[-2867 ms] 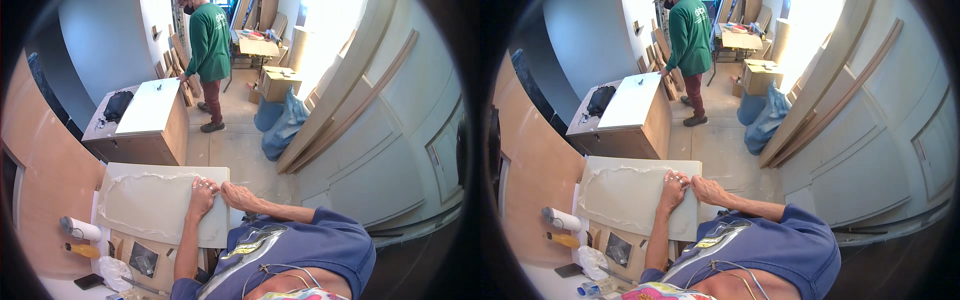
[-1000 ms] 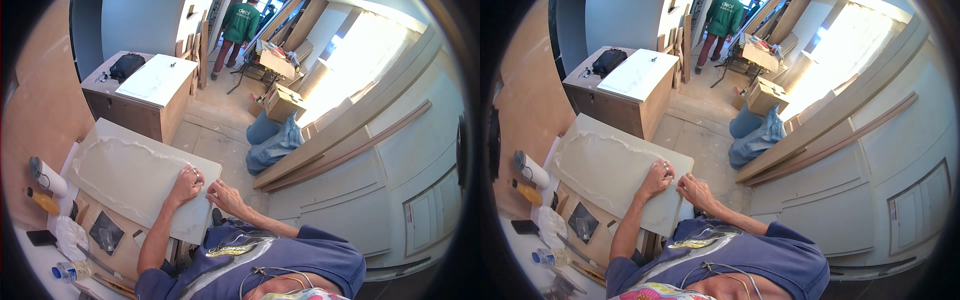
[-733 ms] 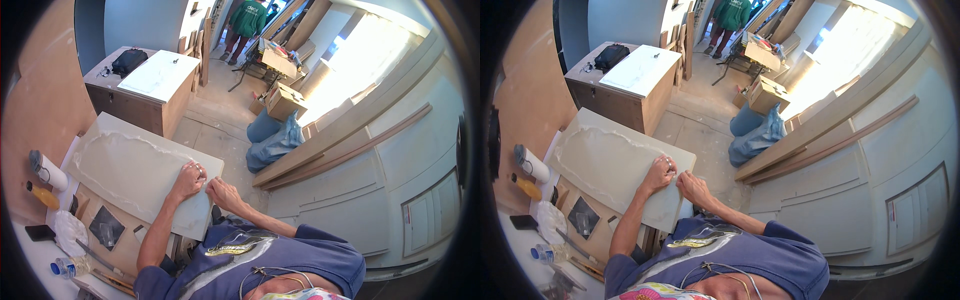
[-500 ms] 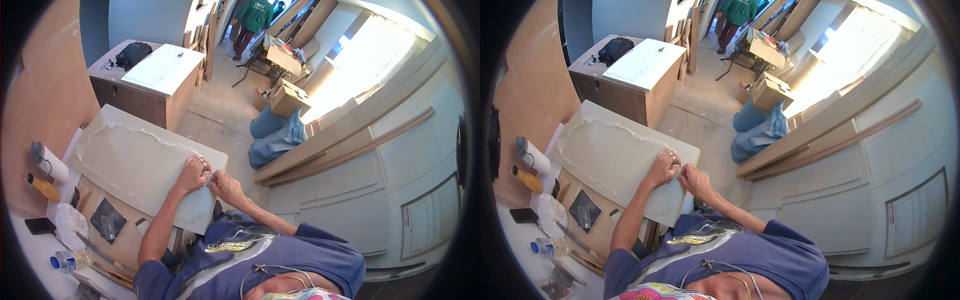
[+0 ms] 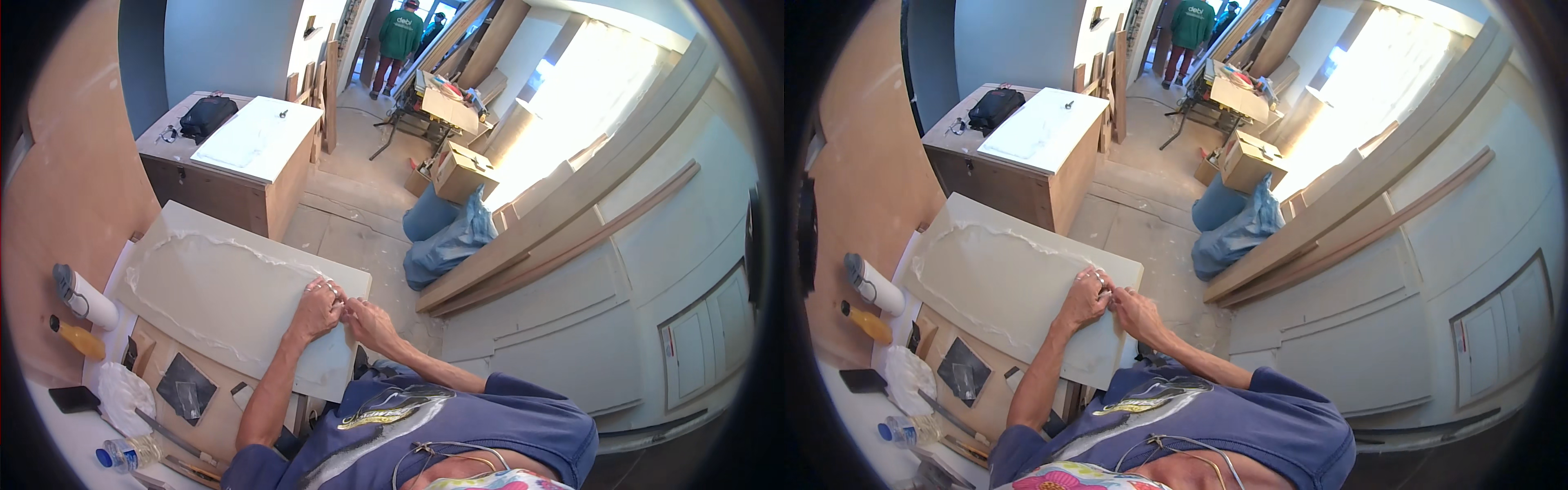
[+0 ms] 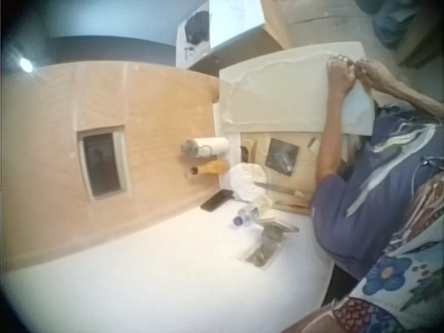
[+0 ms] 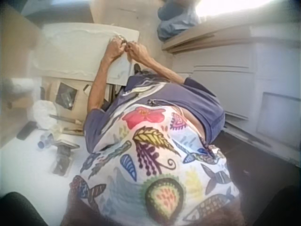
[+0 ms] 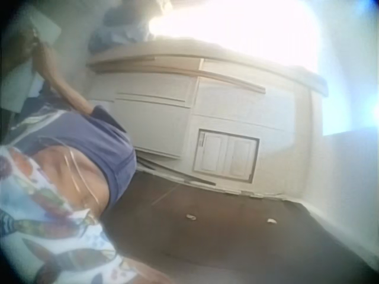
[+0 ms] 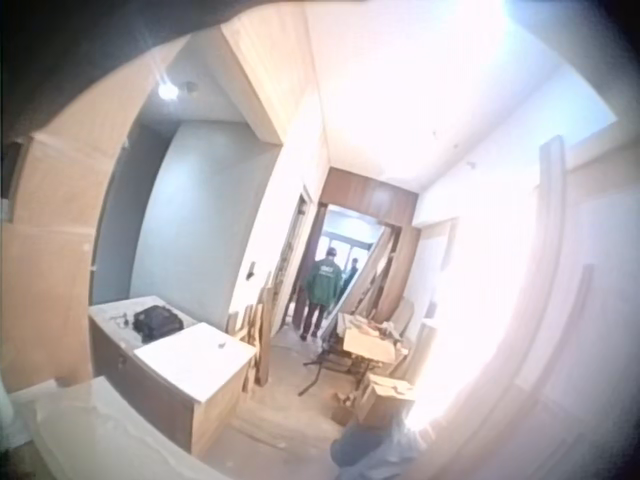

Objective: The person applies a white paste to a flat board with their hands, spreading it across the surface. They then use a sanding block to smooth the dried substance and a metal scraper to remove excess material from the edges.

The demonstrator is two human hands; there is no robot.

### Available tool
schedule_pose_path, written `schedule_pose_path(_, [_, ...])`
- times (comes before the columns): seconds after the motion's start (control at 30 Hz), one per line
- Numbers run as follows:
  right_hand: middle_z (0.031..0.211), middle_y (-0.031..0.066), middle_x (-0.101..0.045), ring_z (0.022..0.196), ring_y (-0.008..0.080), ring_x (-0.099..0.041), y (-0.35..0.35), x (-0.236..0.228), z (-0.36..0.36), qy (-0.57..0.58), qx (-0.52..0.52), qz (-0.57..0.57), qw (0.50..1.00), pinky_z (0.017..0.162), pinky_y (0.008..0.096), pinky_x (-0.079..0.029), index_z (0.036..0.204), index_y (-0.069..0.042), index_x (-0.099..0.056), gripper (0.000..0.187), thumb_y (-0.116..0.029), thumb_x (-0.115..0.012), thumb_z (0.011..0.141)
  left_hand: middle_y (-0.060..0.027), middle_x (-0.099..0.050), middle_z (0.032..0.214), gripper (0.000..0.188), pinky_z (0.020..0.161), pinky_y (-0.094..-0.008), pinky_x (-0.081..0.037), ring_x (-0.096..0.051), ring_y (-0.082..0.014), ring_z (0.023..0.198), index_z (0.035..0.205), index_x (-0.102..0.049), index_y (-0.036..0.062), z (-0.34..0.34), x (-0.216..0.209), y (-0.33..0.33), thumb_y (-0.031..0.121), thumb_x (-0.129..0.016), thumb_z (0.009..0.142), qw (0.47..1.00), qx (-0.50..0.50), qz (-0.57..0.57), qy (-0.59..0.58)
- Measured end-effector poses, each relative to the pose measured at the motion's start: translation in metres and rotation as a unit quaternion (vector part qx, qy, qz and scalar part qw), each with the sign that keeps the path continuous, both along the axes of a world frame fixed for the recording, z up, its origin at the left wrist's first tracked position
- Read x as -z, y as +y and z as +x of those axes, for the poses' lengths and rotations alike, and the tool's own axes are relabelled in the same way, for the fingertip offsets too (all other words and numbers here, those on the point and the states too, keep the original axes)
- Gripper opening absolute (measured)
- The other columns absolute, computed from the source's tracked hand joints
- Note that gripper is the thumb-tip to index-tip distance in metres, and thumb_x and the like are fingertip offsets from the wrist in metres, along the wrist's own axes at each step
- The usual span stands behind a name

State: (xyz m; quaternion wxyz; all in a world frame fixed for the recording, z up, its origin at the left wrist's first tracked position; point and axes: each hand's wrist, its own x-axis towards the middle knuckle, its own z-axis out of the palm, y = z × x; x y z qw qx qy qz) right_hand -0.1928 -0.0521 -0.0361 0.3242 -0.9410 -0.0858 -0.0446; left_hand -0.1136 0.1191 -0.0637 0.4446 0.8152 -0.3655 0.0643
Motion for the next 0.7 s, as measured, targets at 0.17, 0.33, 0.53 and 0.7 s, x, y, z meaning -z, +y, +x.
schedule_pose_path(0.17, [0.086, 0.0230, -0.070, 0.076, 0.0414, -0.069, -0.003, 0.005, 0.003, 0.047, 0.013, 0.060, 0.997, 0.069, 0.0511, -0.053, 0.104, -0.001, -0.058, 0.015, -0.013, -0.061, 0.095, -0.0132, -0.069, 0.095, 0.010, 0.116, -0.0512, -0.038, -0.065, -0.0335, 0.102, 0.093, -0.068, 0.0054, -0.002, -0.007, -0.004, 0.010, -0.061, 0.086, 1.000, 0.002, 0.002, 0.009])
schedule_pose_path(0.33, [0.082, 0.0155, -0.067, 0.063, 0.0247, -0.068, 0.004, 0.002, 0.011, 0.141, 0.021, 0.161, 0.977, 0.055, 0.0386, -0.051, 0.105, -0.002, -0.054, 0.014, -0.013, -0.060, 0.099, -0.0145, -0.065, 0.089, 0.005, 0.113, -0.0520, -0.040, -0.064, -0.0366, 0.096, 0.090, -0.064, 0.0053, 0.001, -0.006, -0.001, 0.006, -0.060, 0.087, 1.000, -0.005, -0.030, -0.005])
schedule_pose_path(0.53, [0.087, 0.0083, -0.064, 0.065, 0.0146, -0.068, 0.004, 0.009, 0.010, 0.269, 0.043, 0.349, 0.896, 0.054, 0.0303, -0.050, 0.110, -0.004, -0.053, 0.015, -0.012, -0.062, 0.101, -0.0126, -0.067, 0.091, 0.007, 0.117, -0.0512, -0.038, -0.065, -0.0328, 0.099, 0.090, -0.065, 0.0053, 0.000, -0.008, -0.003, 0.008, -0.059, 0.088, 0.999, -0.011, -0.010, 0.040])
schedule_pose_path(0.7, [0.099, 0.0117, -0.066, 0.065, 0.0185, -0.069, -0.008, -0.040, -0.002, 0.156, 0.011, 0.184, 0.970, 0.061, 0.0352, -0.054, 0.120, -0.004, -0.054, 0.024, -0.012, -0.064, 0.100, -0.0121, -0.063, 0.086, 0.005, 0.114, -0.0534, -0.040, -0.063, -0.0349, 0.094, 0.090, -0.061, 0.0064, 0.001, -0.007, -0.002, 0.004, -0.059, 0.086, 0.999, -0.010, -0.035, 0.037])
